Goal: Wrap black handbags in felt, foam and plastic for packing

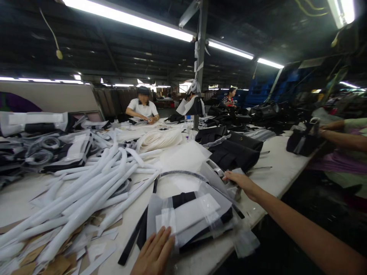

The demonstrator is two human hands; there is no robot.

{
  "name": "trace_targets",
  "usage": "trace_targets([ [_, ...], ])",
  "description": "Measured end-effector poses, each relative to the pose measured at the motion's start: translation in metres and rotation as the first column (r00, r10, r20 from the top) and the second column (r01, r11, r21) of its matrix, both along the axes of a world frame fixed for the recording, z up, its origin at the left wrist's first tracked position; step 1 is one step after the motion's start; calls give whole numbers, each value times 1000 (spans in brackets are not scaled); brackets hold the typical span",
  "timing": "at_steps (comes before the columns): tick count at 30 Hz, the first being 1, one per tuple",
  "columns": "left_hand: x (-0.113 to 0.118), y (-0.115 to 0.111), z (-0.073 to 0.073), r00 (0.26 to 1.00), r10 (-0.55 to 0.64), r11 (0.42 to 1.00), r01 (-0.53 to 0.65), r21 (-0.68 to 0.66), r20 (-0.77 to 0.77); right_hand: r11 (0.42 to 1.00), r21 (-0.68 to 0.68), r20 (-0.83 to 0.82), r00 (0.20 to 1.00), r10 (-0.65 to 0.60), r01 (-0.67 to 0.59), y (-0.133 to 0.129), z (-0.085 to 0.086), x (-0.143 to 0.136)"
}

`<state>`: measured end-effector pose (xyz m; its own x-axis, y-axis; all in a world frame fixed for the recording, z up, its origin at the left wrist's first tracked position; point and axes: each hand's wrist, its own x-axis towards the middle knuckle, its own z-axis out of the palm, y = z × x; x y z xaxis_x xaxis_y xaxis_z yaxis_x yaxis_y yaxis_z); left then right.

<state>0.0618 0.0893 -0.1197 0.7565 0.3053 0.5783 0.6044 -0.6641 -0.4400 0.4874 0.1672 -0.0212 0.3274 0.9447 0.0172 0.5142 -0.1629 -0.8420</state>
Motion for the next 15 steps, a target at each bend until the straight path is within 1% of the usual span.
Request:
trace_targets([
  [2, 0, 0, 1, 1000, -3, 1000, 3, -1, -7, 1000, 20, -127, 992, 5, -3, -2, 7, -2],
  [4, 0, 1, 2, 1000, -17, 1000, 17, -7, -7, 998, 64, -231, 973, 25, -11, -9, 19, -1],
  [7, -1, 2, 2, 999, -31, 999, 31, -24, 8, 987, 157, -334, 940, 64, -11, -32, 37, 3],
  [9, -1, 2, 2, 999, -29, 999, 29, -36, 13, 981, 192, -401, 913, 78, 1, -52, 44, 6],
  [10, -1, 2, 2, 1000, -26, 999, 26, -39, 13, 982, 189, -438, 896, 75, 10, -62, 46, 8],
  [12, -1, 1, 1, 1000, -18, 999, 18, -39, 6, 990, 137, -512, 858, 49, 26, -80, 43, 12],
  [15, -1, 1, 1, 1000, -17, 999, 16, -32, -17, 999, 0, -576, 817, -34, 42, -100, 27, 18],
])
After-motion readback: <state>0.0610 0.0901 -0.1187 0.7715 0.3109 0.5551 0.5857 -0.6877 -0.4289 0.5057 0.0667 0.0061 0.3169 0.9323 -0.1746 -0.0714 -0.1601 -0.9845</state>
